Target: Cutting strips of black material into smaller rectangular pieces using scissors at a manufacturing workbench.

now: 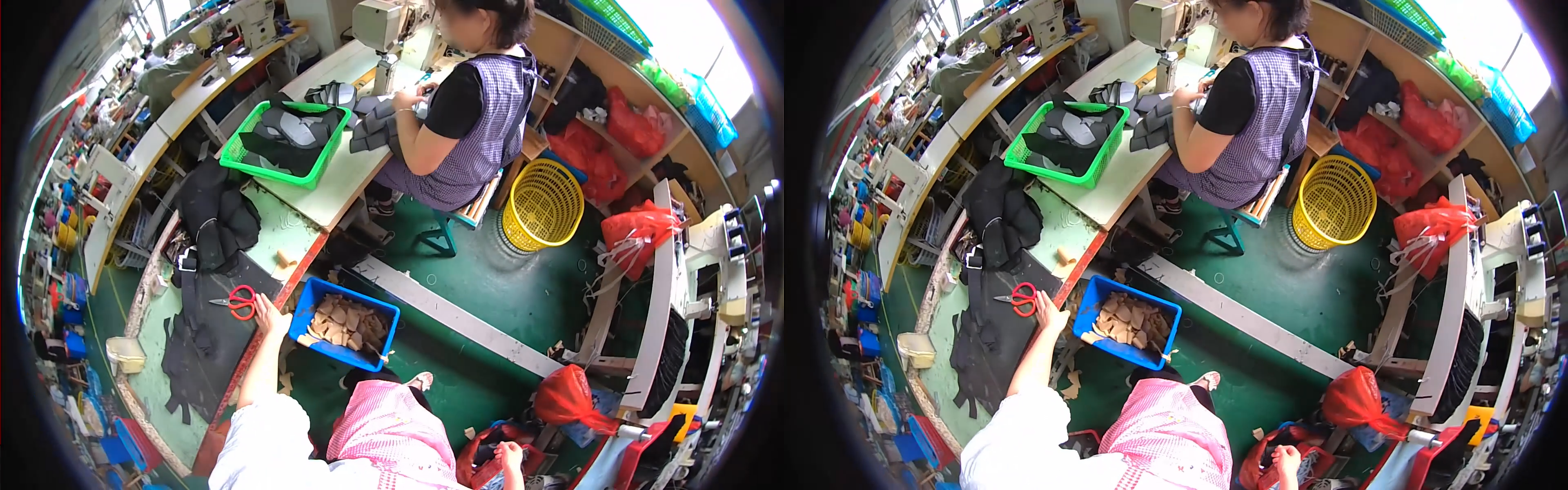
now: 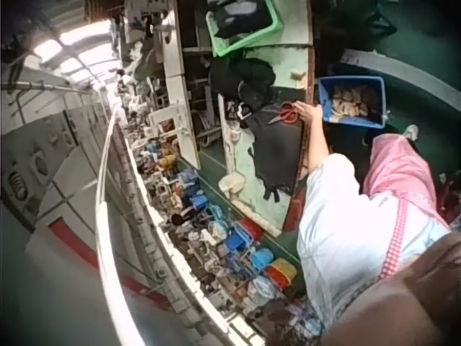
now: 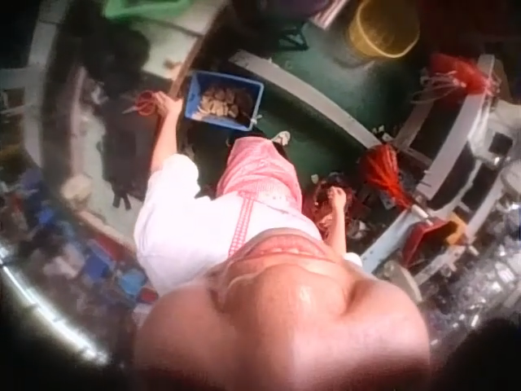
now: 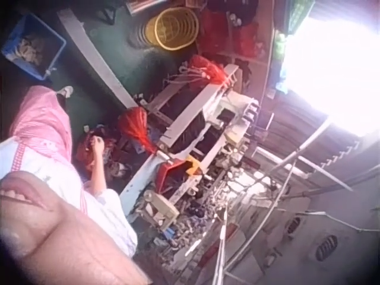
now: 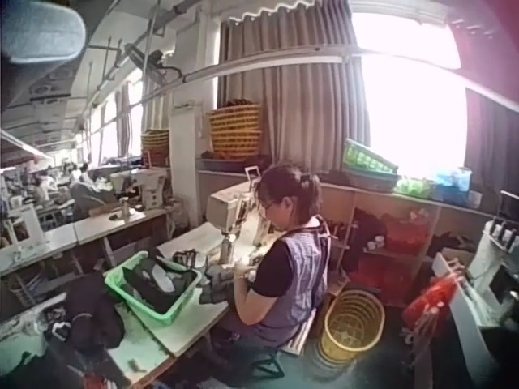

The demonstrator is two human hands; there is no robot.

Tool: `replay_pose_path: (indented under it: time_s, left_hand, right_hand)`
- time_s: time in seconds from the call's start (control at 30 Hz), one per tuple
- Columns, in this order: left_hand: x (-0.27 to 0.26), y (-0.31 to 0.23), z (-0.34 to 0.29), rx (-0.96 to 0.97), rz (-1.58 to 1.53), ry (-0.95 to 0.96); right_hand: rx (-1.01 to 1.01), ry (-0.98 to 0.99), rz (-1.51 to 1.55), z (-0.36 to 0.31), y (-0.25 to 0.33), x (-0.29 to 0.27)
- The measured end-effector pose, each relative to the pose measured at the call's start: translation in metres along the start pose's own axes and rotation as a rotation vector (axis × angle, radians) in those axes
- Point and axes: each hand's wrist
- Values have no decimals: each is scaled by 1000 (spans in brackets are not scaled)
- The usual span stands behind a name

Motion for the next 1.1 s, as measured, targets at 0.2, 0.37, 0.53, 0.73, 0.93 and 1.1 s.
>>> replay_pose_path:
  time_s: [0.2,0.37,0.53,0.73,0.93,1.1]
  left_hand:
    - [7,26,26,46,-170,168]
    - [1,30,40,-23,-336,306]
    - [-12,32,32,-5,-376,279]
    - [-34,17,35,-82,-655,266]
    - [-64,-52,64,-85,-1079,214]
    - [-103,-140,126,-225,-1325,198]
  right_hand:
    - [-182,139,-298,7,122,39]
    - [-321,306,-442,5,199,112]
    - [-340,490,-717,1,261,191]
    - [-430,804,-800,-10,388,363]
    - [-563,1014,-625,-101,555,590]
    - [-692,892,-208,-136,635,729]
Point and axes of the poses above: each hand's wrist, its own z-axis towards the middle knuckle, its own x-axis out of the palm, y = z × x, and after that the axes turned 6 degrees about -y, right-handed
